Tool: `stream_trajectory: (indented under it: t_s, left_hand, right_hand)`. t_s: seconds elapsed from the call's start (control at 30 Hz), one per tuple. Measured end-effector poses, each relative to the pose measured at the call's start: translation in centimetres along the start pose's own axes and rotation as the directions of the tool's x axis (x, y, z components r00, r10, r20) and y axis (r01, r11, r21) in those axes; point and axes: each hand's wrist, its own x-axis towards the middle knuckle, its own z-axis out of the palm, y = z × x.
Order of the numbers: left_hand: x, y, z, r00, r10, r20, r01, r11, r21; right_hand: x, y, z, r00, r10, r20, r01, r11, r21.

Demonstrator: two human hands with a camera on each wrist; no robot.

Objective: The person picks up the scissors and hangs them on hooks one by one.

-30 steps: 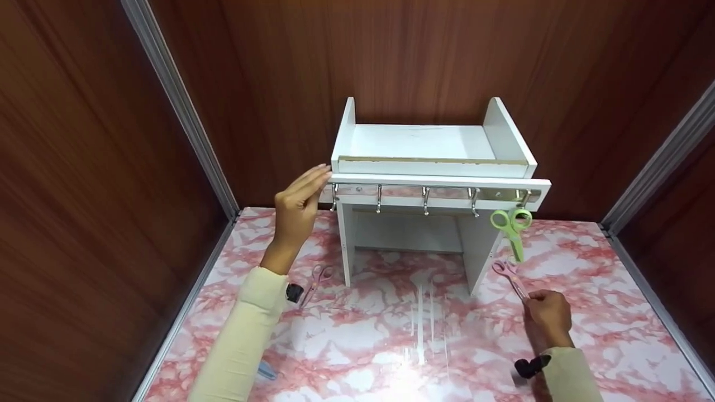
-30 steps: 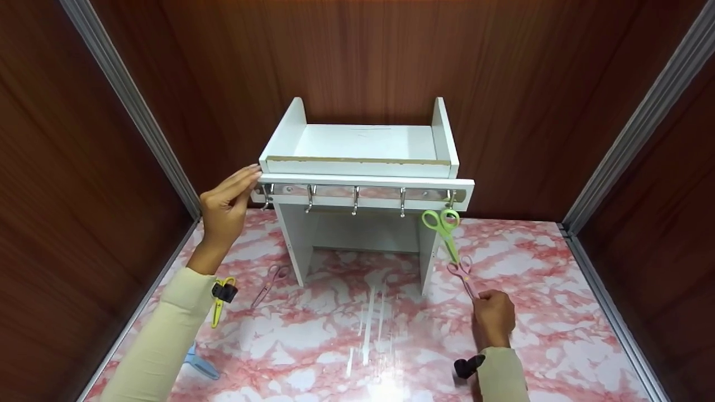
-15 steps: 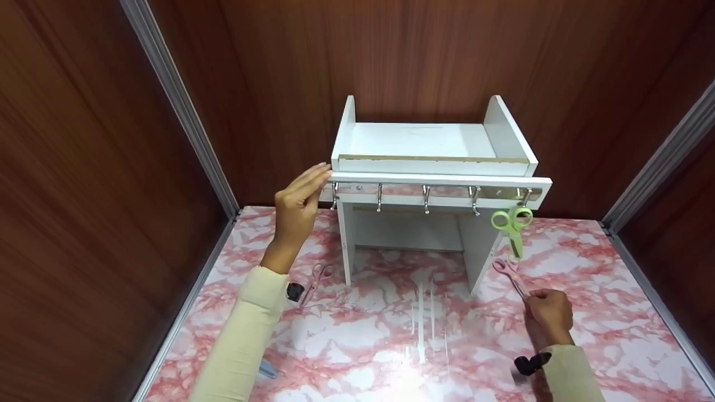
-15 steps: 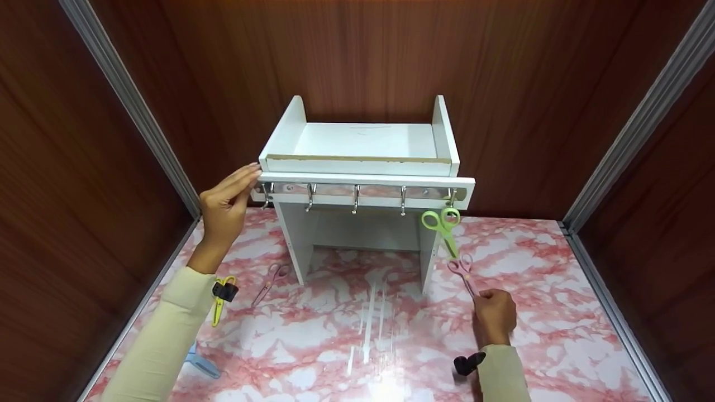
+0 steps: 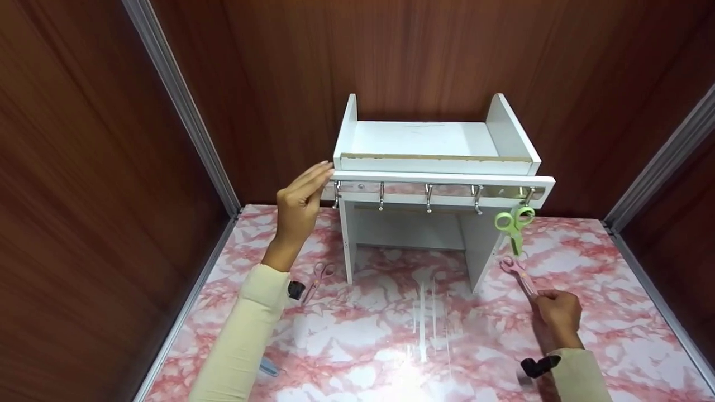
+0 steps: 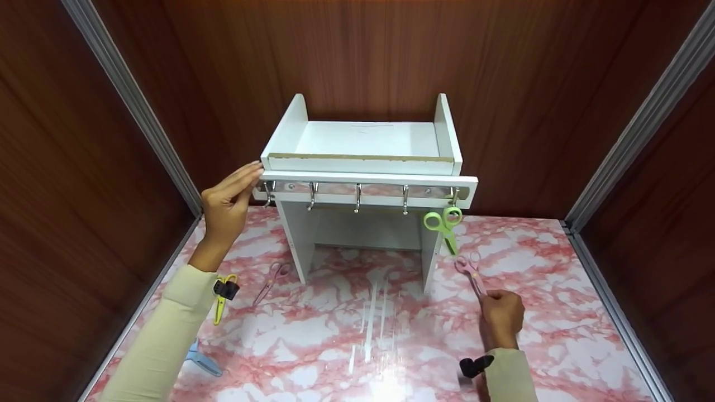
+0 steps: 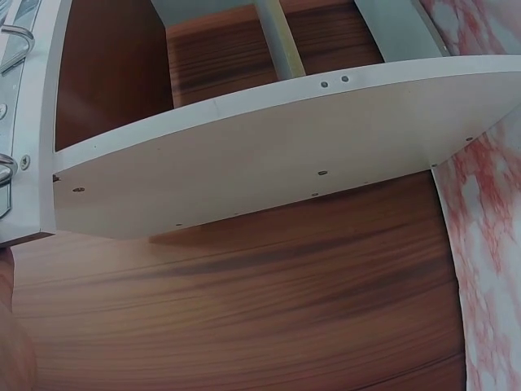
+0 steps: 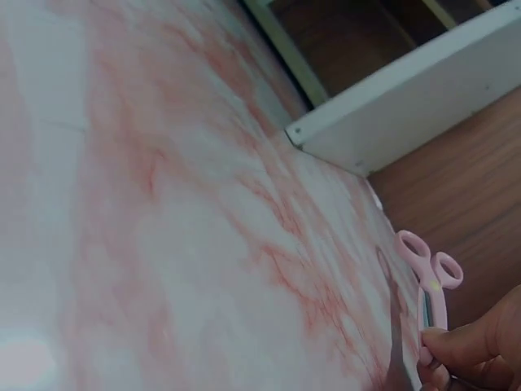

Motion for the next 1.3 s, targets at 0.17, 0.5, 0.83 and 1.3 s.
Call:
stream_trajectory:
  t_s: [0.17, 0.5, 0.83, 1.3]
  left_hand:
    - [0.1, -0.1, 0.0, 1.000, -0.006, 0.013, 0.006, 1.000, 0.006]
    - [0.1, 0.0, 0.0, 1.000, -0.007, 0.014, 0.007, 1.000, 0.009]
    - [-0.1, 0.0, 0.0, 1.000, -0.005, 0.005, 0.005, 1.000, 0.011]
    - [-0.1, 0.0, 0.0, 1.000, -0.003, 0.003, 0.003, 1.000, 0.016]
  right_hand:
    - [0.0, 0.2, -0.9, 1.000, 0.017, 0.017, -0.017, 1.000, 0.014]
    - [-0.5, -0.8, -2.3, 1.000, 0.020, -0.005, -0.020, 1.000, 0.012]
    - [-1.2, -1.8, -3.1, 0.997, -0.040, -0.063, 0.040, 0.999, -0.010]
    - [-2.7, -3.1, -4.1, 0.993, -0.059, -0.106, 0.063, 0.997, 0.033]
